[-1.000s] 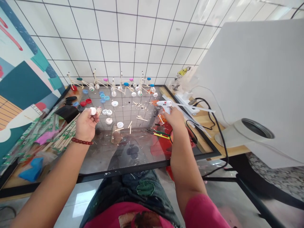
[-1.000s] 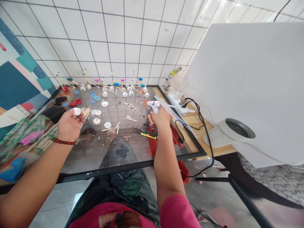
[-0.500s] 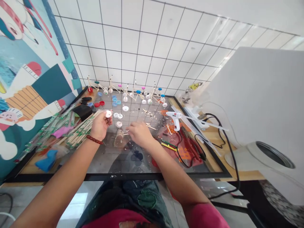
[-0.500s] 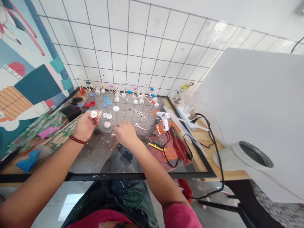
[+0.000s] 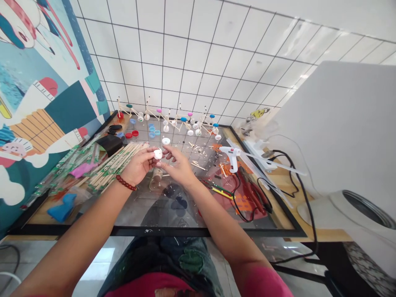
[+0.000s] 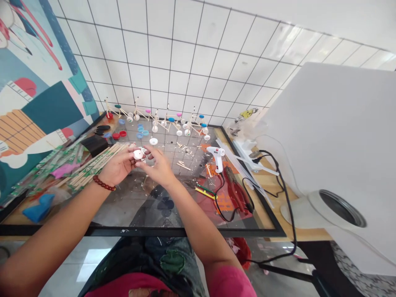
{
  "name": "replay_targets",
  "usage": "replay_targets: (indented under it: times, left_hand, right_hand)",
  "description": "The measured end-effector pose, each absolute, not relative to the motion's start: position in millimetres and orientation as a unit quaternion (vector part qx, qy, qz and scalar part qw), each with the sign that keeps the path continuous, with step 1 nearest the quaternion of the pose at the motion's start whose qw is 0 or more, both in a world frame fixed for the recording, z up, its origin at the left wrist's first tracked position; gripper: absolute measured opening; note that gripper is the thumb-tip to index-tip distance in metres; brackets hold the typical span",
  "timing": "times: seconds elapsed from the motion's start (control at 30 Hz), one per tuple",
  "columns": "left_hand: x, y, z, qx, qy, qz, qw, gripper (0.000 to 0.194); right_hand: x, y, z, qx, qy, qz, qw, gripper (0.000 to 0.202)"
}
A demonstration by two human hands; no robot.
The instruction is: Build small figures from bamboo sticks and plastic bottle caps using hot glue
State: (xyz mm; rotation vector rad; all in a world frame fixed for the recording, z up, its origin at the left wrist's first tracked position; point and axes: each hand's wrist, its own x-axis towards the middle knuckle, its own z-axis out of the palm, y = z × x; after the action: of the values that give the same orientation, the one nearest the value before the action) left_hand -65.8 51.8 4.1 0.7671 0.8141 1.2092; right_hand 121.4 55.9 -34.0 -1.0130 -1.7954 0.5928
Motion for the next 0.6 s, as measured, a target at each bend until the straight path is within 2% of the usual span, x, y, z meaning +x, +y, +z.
replay_targets:
  times: [0.1, 0.17, 0.3, 0.37, 0.47, 0.6]
  left_hand:
    - [-64, 49, 0, 0.404, 0.376, 0.517, 0.654, 0.031]
    - [-65, 50, -1, 0.452, 0.402, 0.529, 0.595, 0.033]
    - [-69, 56, -3, 0.565, 0.465, 0.566, 0.380, 0.032]
    - [-69, 61, -5, 0.618, 0.470, 0.541, 0.324, 0.037]
    - [-64, 67, -12, 0.667, 0.461, 0.498, 0.307, 0.032]
    - [-61, 75, -21, 0.643, 0.471, 0.508, 0.326, 0.019]
  right_hand:
    - [122, 52, -31, -0.394, -0.739, 0.248, 0.488, 0.042]
    - [126, 53, -27, -0.400, -0.728, 0.233, 0.505, 0.031]
    - [139, 59, -24, -0.444, -0.671, 0.204, 0.557, 0.031]
    - [143, 62, -26, -0.454, -0.656, 0.205, 0.567, 0.033]
    - [144, 64, -31, -0.460, -0.647, 0.211, 0.571, 0.033]
    - [140, 64, -36, -0.456, -0.646, 0.228, 0.569, 0.034]
